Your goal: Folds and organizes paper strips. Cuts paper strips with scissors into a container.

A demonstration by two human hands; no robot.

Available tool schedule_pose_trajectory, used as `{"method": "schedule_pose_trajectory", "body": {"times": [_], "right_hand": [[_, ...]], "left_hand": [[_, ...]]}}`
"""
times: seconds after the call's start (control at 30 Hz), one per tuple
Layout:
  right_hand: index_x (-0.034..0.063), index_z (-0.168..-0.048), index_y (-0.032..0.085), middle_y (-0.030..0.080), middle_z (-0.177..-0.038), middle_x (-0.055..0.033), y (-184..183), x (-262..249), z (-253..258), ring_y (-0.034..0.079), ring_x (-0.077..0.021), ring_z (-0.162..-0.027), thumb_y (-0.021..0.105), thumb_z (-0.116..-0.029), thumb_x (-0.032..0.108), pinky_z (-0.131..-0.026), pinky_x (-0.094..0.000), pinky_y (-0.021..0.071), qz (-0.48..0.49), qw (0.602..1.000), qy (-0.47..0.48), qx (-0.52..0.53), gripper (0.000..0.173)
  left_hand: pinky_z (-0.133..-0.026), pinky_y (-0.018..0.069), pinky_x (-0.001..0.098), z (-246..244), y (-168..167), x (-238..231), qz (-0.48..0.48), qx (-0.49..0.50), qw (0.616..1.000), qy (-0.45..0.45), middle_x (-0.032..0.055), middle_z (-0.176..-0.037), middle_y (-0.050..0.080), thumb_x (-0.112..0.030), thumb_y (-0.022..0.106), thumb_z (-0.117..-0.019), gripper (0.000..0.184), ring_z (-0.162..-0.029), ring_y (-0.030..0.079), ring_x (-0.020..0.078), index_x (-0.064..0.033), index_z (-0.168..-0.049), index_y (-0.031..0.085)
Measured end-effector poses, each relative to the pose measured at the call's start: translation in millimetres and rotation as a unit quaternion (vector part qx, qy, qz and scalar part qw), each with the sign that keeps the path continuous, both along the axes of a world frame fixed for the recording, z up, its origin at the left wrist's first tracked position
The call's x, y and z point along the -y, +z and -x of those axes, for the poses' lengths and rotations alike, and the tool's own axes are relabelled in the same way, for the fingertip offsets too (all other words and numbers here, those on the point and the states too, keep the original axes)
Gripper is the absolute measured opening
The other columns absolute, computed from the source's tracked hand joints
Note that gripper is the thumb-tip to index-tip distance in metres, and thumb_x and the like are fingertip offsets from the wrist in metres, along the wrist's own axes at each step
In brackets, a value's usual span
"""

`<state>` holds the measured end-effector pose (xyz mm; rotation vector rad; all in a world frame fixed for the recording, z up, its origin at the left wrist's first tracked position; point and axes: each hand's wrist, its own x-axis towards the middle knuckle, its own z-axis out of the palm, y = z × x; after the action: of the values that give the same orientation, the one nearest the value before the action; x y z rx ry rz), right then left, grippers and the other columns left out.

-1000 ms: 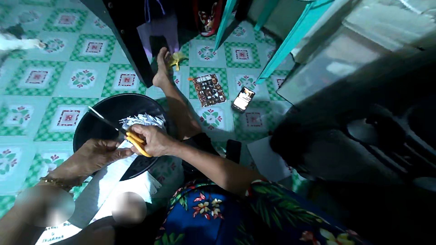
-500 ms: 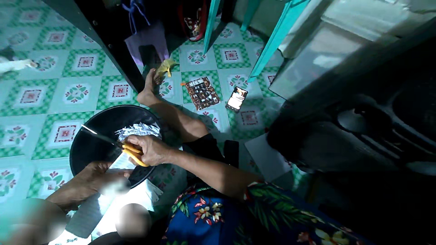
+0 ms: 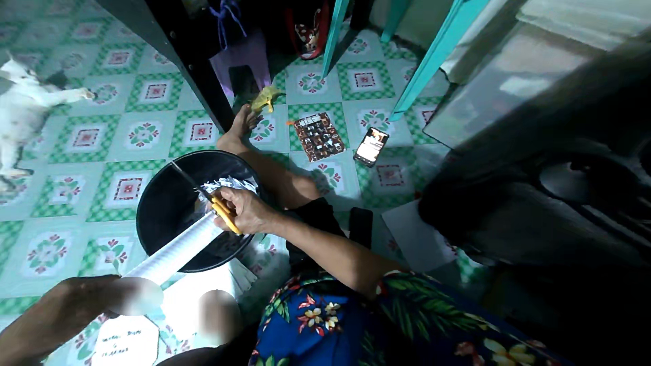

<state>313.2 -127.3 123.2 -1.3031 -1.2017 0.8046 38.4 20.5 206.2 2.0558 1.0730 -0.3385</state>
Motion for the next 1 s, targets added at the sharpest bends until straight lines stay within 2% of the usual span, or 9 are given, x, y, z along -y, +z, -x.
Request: {"method": "schedule_pose_trajectory", "body": {"times": [0.07,0.13,0.2,0.27,0.33,0.47,0.6,0.77,1.0], "right_hand": [[-0.0130,-0.119,0.062,0.068,-0.091,-0.0221,-1.9,-0.9,-0.1,0.064,-0.0243,-0.074,0.073,-0.0812,-0.009,-0.070,-0.0388,0.0549,-0.011,1.000,-0.008,-0.004,0.040],[-0.0145,-0.121,0.060,0.067,-0.090,-0.0196,-2.3,-2.3,-1.9,0.061,-0.0180,-0.072,0.071,-0.0812,-0.008,-0.069,-0.0326,0.0527,-0.016,1.000,-0.011,-0.022,0.041],[-0.0136,-0.119,0.060,0.066,-0.086,-0.0166,-3.3,-2.3,-2.4,0.059,-0.0138,-0.069,0.071,-0.0816,-0.006,-0.066,-0.0292,0.0511,-0.013,0.999,-0.016,-0.036,0.040],[-0.0122,-0.117,0.061,0.065,-0.084,-0.0145,-5.2,-3.1,-1.6,0.057,-0.0122,-0.068,0.070,-0.0817,-0.006,-0.064,-0.0276,0.0504,-0.009,0.999,-0.021,-0.038,0.037],[-0.0120,-0.117,0.061,0.065,-0.085,-0.0151,-5.7,-2.7,-1.6,0.058,-0.0132,-0.069,0.071,-0.0823,-0.005,-0.065,-0.0285,0.0510,-0.002,0.999,-0.021,-0.026,0.037],[-0.0107,-0.119,0.061,0.065,-0.084,-0.0165,-7.1,-3.0,-2.4,0.059,-0.0178,-0.069,0.072,-0.0828,-0.005,-0.065,-0.0334,0.0522,0.005,1.000,-0.013,-0.004,0.038],[-0.0092,-0.122,0.059,0.064,-0.084,-0.0159,3.6,3.5,-3.9,0.058,-0.0162,-0.067,0.071,-0.0853,-0.005,-0.062,-0.0318,0.0520,0.055,0.998,-0.017,-0.018,0.039],[0.0029,-0.124,0.057,0.063,-0.087,-0.0015,24.5,8.9,-0.9,0.060,-0.0055,-0.069,0.067,-0.0901,-0.002,-0.064,-0.0229,0.0543,0.121,0.969,-0.087,-0.198,0.035],[0.0081,-0.106,0.056,0.060,-0.074,0.0003,55.8,7.1,17.9,0.057,-0.0064,-0.055,0.054,-0.0934,-0.012,-0.052,-0.0203,0.0513,0.124,0.922,-0.118,-0.349,0.024]], "left_hand": [[-0.066,0.0553,0.0251,15.2,-2.8,-6.7,-0.042,-0.034,0.998,0.013,0.0004,-0.071,0.065,-0.017,0.059,-0.1012,0.024,-0.063,0.063,0.0032,0.0042,-0.093,0.068],[-0.074,0.0547,0.0433,23.9,-1.2,-12.8,-0.102,-0.052,0.993,0.015,0.0174,-0.083,0.068,-0.014,0.056,-0.1039,0.028,-0.071,0.064,0.0194,0.0104,-0.106,0.069],[-0.082,0.0512,0.0614,27.8,-3.1,-15.9,-0.191,-0.017,0.981,0.027,0.0297,-0.096,0.069,-0.016,0.055,-0.1052,0.031,-0.084,0.067,0.0381,0.0113,-0.112,0.069],[-0.087,0.0491,0.0687,20.9,-3.3,-11.8,-0.281,0.070,0.957,0.003,0.0317,-0.106,0.069,-0.026,0.057,-0.1041,0.037,-0.096,0.068,0.0469,0.0078,-0.114,0.070],[-0.087,0.0519,0.0609,5.9,-8.4,-7.5,-0.341,0.156,0.925,-0.057,0.0268,-0.112,0.069,-0.045,0.051,-0.1024,0.055,-0.100,0.068,0.0411,0.0035,-0.117,0.070],[-0.094,0.0472,0.0672,-35.4,-10.5,15.1,-0.318,0.193,0.919,-0.132,0.0312,-0.129,0.060,-0.058,0.052,-0.0966,0.072,-0.117,0.061,0.0490,0.0050,-0.130,0.064],[-0.094,0.0463,0.0717,-64.5,-16.7,32.4,-0.314,0.200,0.905,-0.207,0.0311,-0.136,0.057,-0.042,0.073,-0.0880,0.067,-0.121,0.058,0.0532,0.0018,-0.138,0.060],[-0.100,0.0355,0.0786,-80.5,-10.1,45.3,-0.391,0.169,0.882,-0.199,0.0252,-0.141,0.057,-0.028,0.092,-0.0718,0.084,-0.126,0.056,0.0505,-0.0099,-0.146,0.056],[-0.102,0.0287,0.0811,-88.2,-6.2,41.6,-0.504,0.191,0.818,-0.199,0.0242,-0.134,0.062,-0.009,0.081,-0.0802,0.064,-0.123,0.059,0.0486,-0.0107,-0.141,0.060]]}}
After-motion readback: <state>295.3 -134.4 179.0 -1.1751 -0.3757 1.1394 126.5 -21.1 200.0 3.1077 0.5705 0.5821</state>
